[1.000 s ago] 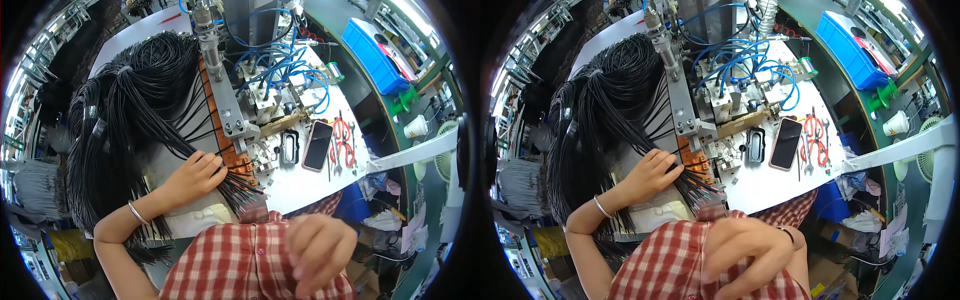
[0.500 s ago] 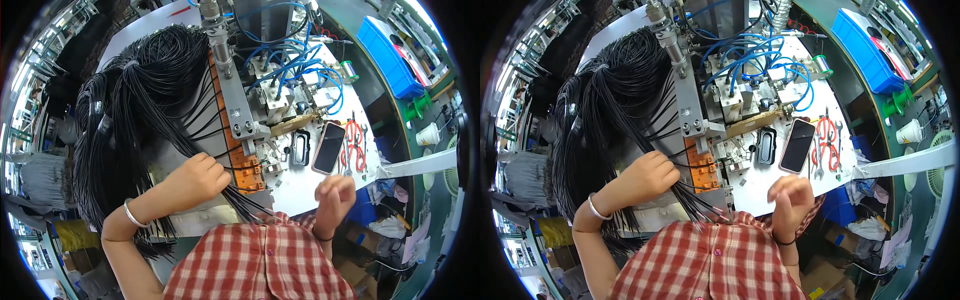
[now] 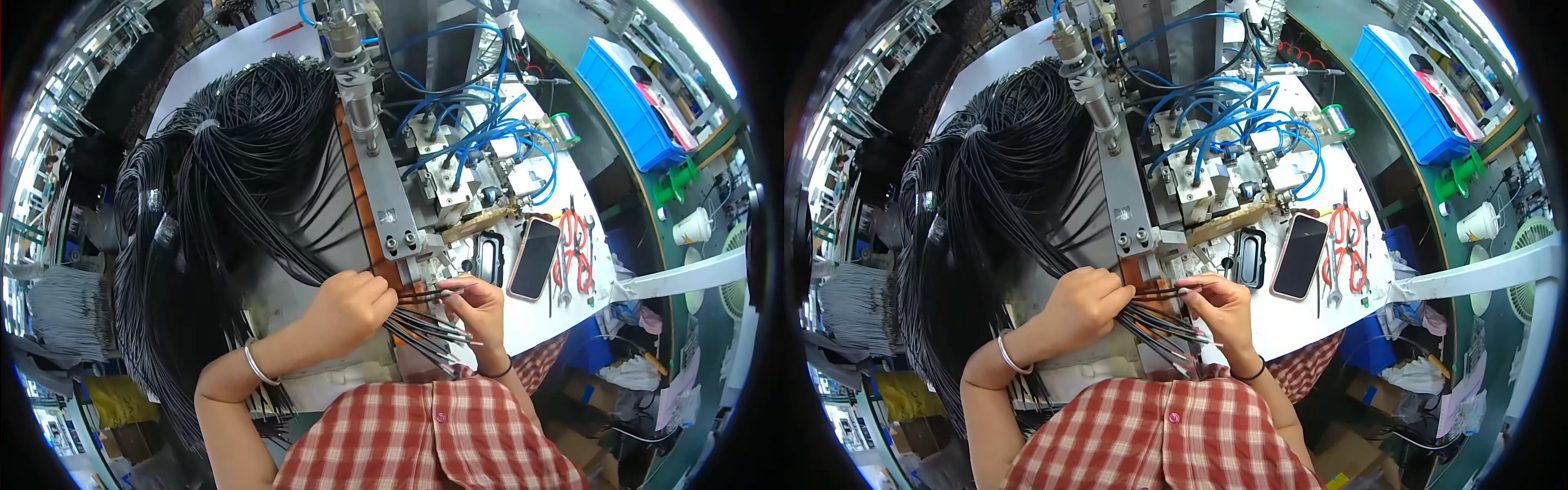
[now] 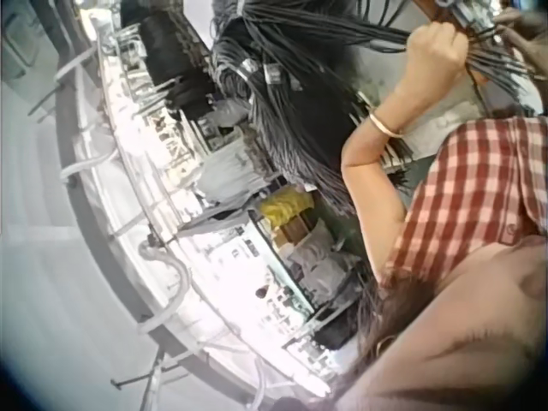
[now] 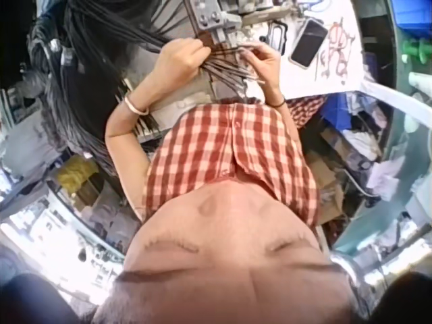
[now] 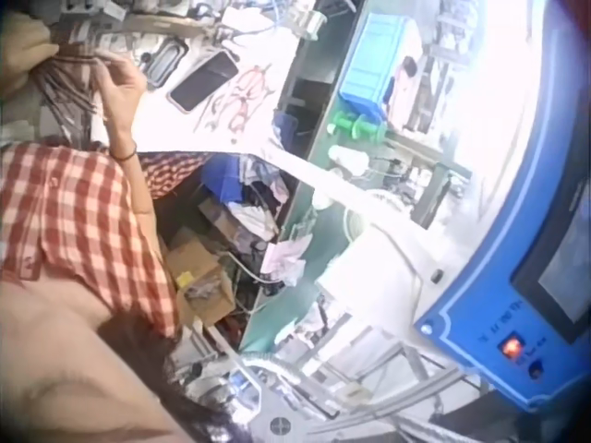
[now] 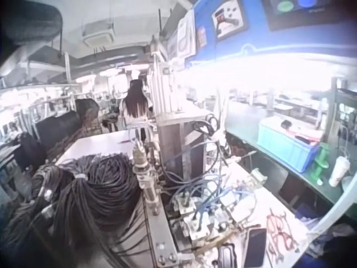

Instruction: The person inserts individual wire ends from a cable bundle into slots on a machine fixture by hand, then rearranges the cable bundles on the workbench.

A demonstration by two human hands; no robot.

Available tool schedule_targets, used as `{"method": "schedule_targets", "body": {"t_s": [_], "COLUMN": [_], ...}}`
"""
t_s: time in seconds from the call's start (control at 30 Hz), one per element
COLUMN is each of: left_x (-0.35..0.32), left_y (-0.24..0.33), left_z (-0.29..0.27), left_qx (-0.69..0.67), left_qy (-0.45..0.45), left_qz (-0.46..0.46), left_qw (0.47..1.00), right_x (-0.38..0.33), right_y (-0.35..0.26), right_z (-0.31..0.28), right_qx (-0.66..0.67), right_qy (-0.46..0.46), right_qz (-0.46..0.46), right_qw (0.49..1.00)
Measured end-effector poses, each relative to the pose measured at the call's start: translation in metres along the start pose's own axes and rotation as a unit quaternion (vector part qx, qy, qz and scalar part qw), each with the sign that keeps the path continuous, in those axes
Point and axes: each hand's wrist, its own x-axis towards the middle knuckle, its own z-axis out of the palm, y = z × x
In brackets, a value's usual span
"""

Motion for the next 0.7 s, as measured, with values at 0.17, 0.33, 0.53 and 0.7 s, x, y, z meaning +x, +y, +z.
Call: {"method": "schedule_targets", "body": {"t_s": [0.17,0.33,0.53,0.7], "left_x": [0.003,0.002,0.000,0.001], "left_y": [0.001,0.004,0.007,0.011], "left_z": [0.003,-0.003,0.002,0.000], "left_qx": [-0.019,-0.024,-0.041,-0.039], "left_qy": [-0.014,-0.037,-0.011,-0.012], "left_qz": [-0.005,-0.029,-0.019,-0.049], "left_qw": [1.000,0.999,0.999,0.998], "right_x": [0.004,0.004,0.001,-0.001], "right_y": [-0.002,-0.006,-0.009,-0.016], "right_z": [0.005,0.003,0.002,0.002], "right_qx": [-0.031,-0.015,-0.020,0.018], "right_qy": [0.002,0.032,0.022,-0.017], "right_qz": [0.002,-0.009,0.004,0.042], "right_qw": [1.000,0.999,1.000,0.999]}}
